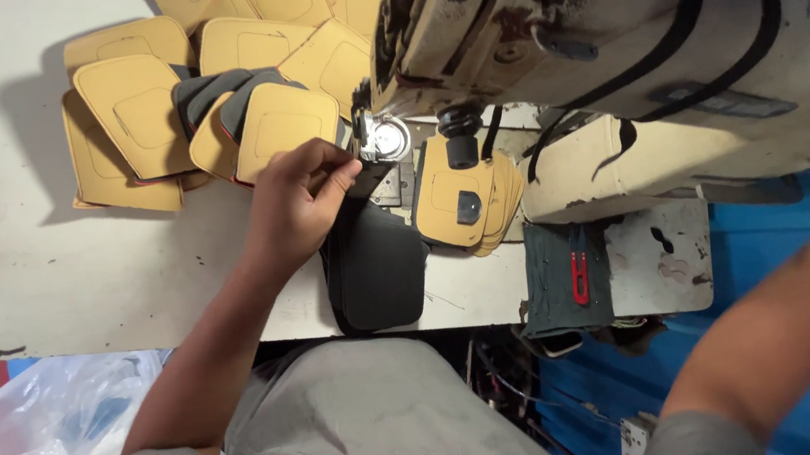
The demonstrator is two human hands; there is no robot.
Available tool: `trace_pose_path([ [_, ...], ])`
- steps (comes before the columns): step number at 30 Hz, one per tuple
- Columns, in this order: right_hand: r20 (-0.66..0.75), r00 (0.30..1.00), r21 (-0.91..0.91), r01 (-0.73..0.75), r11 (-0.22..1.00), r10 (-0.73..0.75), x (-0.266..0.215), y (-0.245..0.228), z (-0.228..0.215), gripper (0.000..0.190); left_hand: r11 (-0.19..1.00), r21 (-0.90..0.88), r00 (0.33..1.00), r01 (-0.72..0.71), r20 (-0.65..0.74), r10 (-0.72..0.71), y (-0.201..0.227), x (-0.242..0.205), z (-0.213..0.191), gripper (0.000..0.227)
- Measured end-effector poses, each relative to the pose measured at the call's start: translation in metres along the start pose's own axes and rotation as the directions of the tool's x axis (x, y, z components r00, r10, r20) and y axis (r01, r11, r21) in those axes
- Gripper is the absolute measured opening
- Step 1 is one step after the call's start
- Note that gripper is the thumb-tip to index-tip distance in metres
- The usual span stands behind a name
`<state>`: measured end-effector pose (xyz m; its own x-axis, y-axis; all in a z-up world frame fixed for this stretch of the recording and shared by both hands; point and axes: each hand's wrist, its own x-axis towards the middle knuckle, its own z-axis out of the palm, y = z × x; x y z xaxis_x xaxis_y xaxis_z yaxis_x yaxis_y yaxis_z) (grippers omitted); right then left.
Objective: The person removes black foam pieces from a plastic bag and stacks them on a table. They then pick up yellow car mat pieces and place them under a sewing machine needle, aligning them with the black foam pieces. The person repeatedly adjusts the mats and operates the sewing machine to stitch the materials together.
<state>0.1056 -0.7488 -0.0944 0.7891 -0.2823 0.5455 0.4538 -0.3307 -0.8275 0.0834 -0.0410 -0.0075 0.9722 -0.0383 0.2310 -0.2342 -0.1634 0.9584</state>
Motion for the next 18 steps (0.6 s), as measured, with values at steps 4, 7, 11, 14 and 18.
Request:
trace_pose_path([
  [4,0.031,0.998,0.097,-0.055,0.994,0.052,0.004,0.005,0.006,0.064,0.984,0.17,0.999,0.054,-0.018,-0.052,0.008,0.002,-0.004,0.015],
  [7,0.054,0.995,0.153,-0.095,0.984,0.087,0.008,0.006,-0.01,0.064,0.991,0.128,0.998,0.051,0.031,-0.055,0.007,0.007,-0.007,0.013],
  [11,-0.048,0.986,-0.205,0.145,0.968,-0.157,0.008,0.003,-0.03,0.049,0.994,0.107,0.999,0.008,0.033,-0.012,0.009,0.003,-0.006,0.012],
  [14,-0.043,0.989,-0.12,0.135,0.983,-0.141,0.026,-0.006,-0.016,0.052,0.997,0.06,0.999,0.04,0.025,-0.042,0.006,0.001,-0.007,0.012],
  [18,-0.032,0.99,-0.034,0.133,0.991,-0.134,0.038,-0.049,0.006,0.056,0.96,0.246,0.983,0.135,0.087,-0.16,0.011,0.006,-0.013,0.013],
])
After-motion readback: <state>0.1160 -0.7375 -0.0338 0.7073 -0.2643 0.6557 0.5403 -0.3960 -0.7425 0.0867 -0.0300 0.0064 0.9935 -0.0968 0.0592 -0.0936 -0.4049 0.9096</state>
